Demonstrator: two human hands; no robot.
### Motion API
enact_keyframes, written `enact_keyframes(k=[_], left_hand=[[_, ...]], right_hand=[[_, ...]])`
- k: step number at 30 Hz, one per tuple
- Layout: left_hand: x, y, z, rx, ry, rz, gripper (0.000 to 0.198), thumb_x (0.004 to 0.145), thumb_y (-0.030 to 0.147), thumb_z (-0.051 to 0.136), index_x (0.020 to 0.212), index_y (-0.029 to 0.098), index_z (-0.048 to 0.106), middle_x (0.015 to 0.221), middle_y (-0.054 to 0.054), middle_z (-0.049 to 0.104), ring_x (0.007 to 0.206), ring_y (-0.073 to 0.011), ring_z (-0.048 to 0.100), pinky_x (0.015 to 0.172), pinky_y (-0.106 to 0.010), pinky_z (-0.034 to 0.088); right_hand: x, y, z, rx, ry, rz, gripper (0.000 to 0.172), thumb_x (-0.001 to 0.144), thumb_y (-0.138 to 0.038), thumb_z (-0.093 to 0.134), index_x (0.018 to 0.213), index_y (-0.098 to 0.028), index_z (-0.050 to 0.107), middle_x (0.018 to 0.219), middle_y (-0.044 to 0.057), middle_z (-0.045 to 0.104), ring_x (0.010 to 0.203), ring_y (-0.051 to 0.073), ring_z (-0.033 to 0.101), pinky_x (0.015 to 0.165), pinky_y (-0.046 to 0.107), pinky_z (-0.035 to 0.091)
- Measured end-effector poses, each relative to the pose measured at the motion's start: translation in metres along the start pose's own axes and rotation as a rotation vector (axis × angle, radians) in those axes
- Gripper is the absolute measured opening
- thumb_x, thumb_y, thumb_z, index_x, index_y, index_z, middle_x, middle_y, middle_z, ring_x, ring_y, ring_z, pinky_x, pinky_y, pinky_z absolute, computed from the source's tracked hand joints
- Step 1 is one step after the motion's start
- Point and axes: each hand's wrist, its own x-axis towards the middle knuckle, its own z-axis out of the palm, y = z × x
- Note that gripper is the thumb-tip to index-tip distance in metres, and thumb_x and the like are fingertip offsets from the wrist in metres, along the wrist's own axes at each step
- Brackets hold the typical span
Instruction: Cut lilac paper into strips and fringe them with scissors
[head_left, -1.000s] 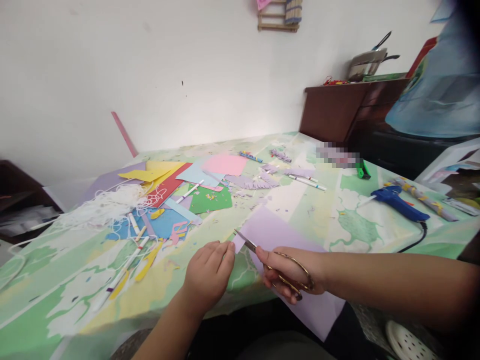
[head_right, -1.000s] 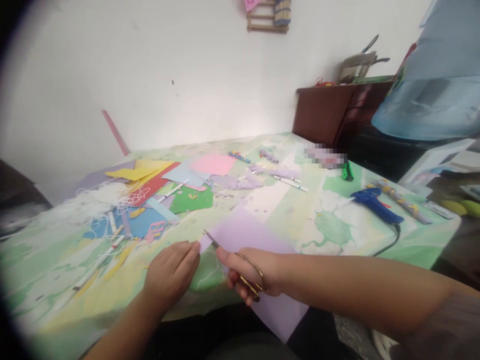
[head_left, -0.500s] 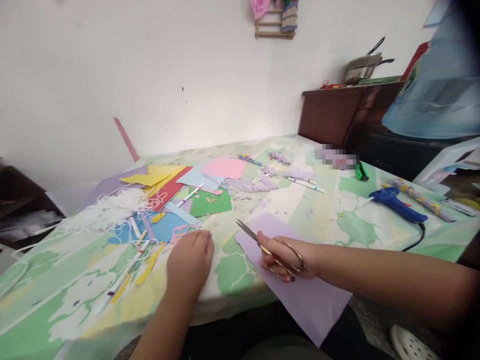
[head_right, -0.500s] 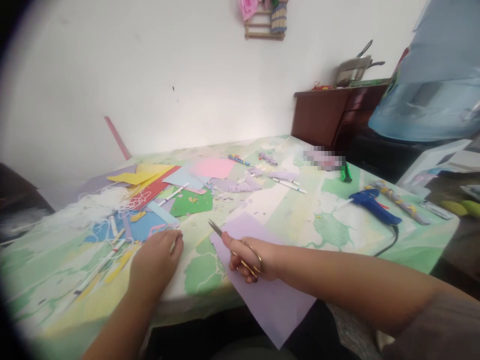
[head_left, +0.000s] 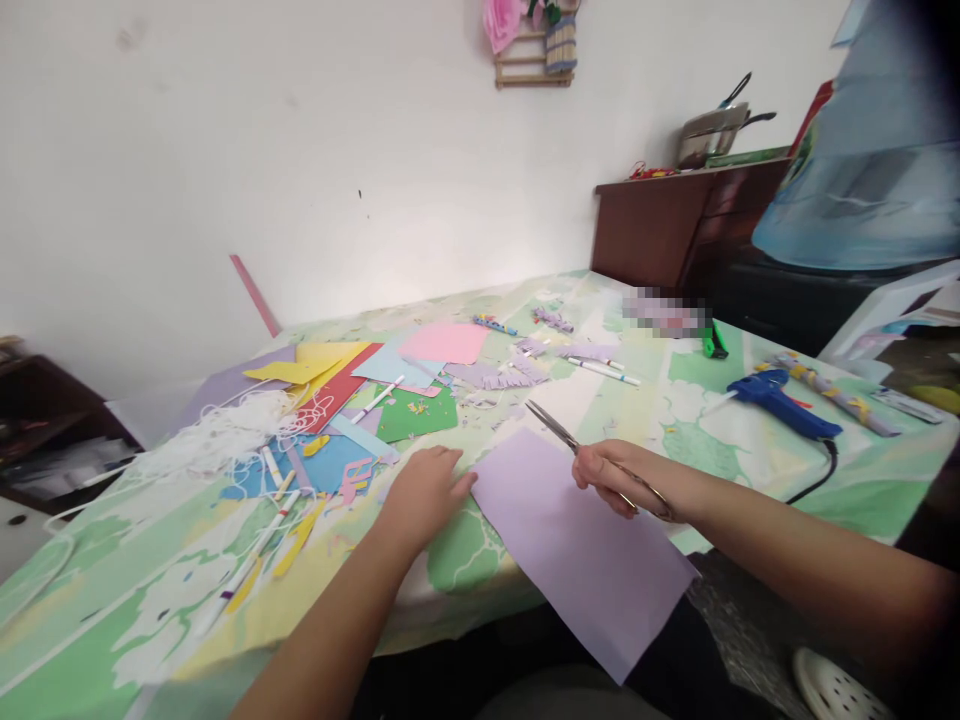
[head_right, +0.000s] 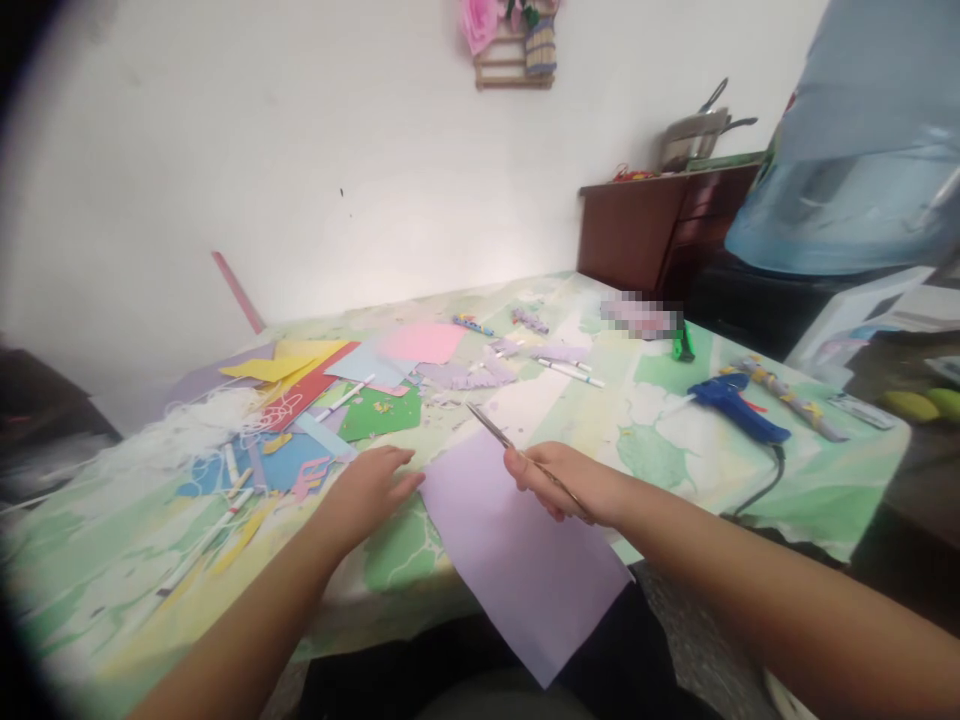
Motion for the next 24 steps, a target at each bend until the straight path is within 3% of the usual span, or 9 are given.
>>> enact_keyframes(k=[2,5,9,11,13,15,18,24], left_hand=[[0.017,0.013,0.008,-0.02,-0.007,0.002,0.037,0.068,0.039,0.047,0.093,0.014,0.055,0.087,-0.013,0.061,0.083,-0.0284,0.055,0.062,-0.037,0.042],[0.036,0.028,0.016,-0.057,-0.062,-0.004,0.051,0.056,0.043,0.056,0.096,0.011,0.053,0.083,-0.017,0.061,0.076,-0.0309,0.056,0.053,-0.036,0.041],[0.051,0.038,0.014,-0.139,-0.148,-0.025,0.031,0.049,0.036,0.061,0.07,0.014,0.057,0.062,-0.01,0.06,0.054,-0.0242,0.056,0.041,-0.029,0.037],[0.056,0.037,0.009,-0.208,-0.179,-0.035,0.016,0.052,0.03,0.057,0.06,0.017,0.054,0.057,-0.005,0.058,0.051,-0.0207,0.055,0.04,-0.027,0.035],[0.058,0.032,0.001,-0.287,-0.2,-0.059,0.008,0.059,0.025,0.047,0.055,0.019,0.05,0.056,-0.002,0.056,0.051,-0.0182,0.054,0.042,-0.026,0.035],[0.059,0.025,-0.008,-0.367,-0.232,-0.108,0.015,0.063,0.023,0.039,0.051,0.019,0.048,0.052,0.0,0.054,0.049,-0.0165,0.052,0.041,-0.024,0.034],[0.055,0.011,-0.028,-0.483,-0.286,-0.186,0.017,0.065,0.027,0.038,0.06,0.019,0.052,0.055,0.0,0.056,0.05,-0.0162,0.053,0.04,-0.023,0.036],[0.048,0.0,-0.079,-0.688,-0.414,-0.288,0.02,0.064,0.032,0.043,0.073,0.022,0.058,0.067,0.002,0.059,0.059,-0.0163,0.054,0.045,-0.023,0.038]], right_hand=[[-0.004,0.01,-0.002,-0.208,0.095,-0.025,0.047,0.07,-0.06,0.031,0.06,-0.017,0.045,0.048,0.0,0.044,0.044,0.011,0.039,0.044,0.024,0.028],[-0.011,0.026,-0.008,-0.44,0.274,-0.002,0.044,0.067,-0.059,0.037,0.054,-0.017,0.042,0.052,0.002,0.044,0.047,0.011,0.038,0.046,0.025,0.026],[-0.031,0.041,-0.02,-0.474,0.37,0.036,0.04,0.07,-0.055,0.036,0.056,-0.017,0.044,0.057,0.003,0.046,0.051,0.013,0.041,0.049,0.026,0.028],[-0.043,0.044,-0.026,-0.494,0.407,0.047,0.04,0.072,-0.053,0.034,0.059,-0.018,0.045,0.06,0.004,0.046,0.055,0.014,0.043,0.052,0.026,0.03],[-0.054,0.046,-0.032,-0.506,0.446,0.052,0.038,0.073,-0.051,0.032,0.062,-0.018,0.046,0.063,0.005,0.047,0.058,0.015,0.044,0.055,0.028,0.032],[-0.063,0.047,-0.036,-0.489,0.474,0.043,0.035,0.074,-0.049,0.032,0.064,-0.018,0.046,0.065,0.005,0.047,0.06,0.016,0.044,0.057,0.029,0.033],[-0.068,0.048,-0.04,-0.389,0.482,0.001,0.031,0.074,-0.045,0.034,0.068,-0.018,0.047,0.067,0.005,0.048,0.062,0.018,0.046,0.06,0.03,0.035],[-0.045,0.018,-0.032,-0.139,0.375,-0.258,0.029,0.071,-0.042,0.042,0.087,-0.018,0.046,0.086,0.007,0.049,0.076,0.019,0.048,0.067,0.03,0.037]])
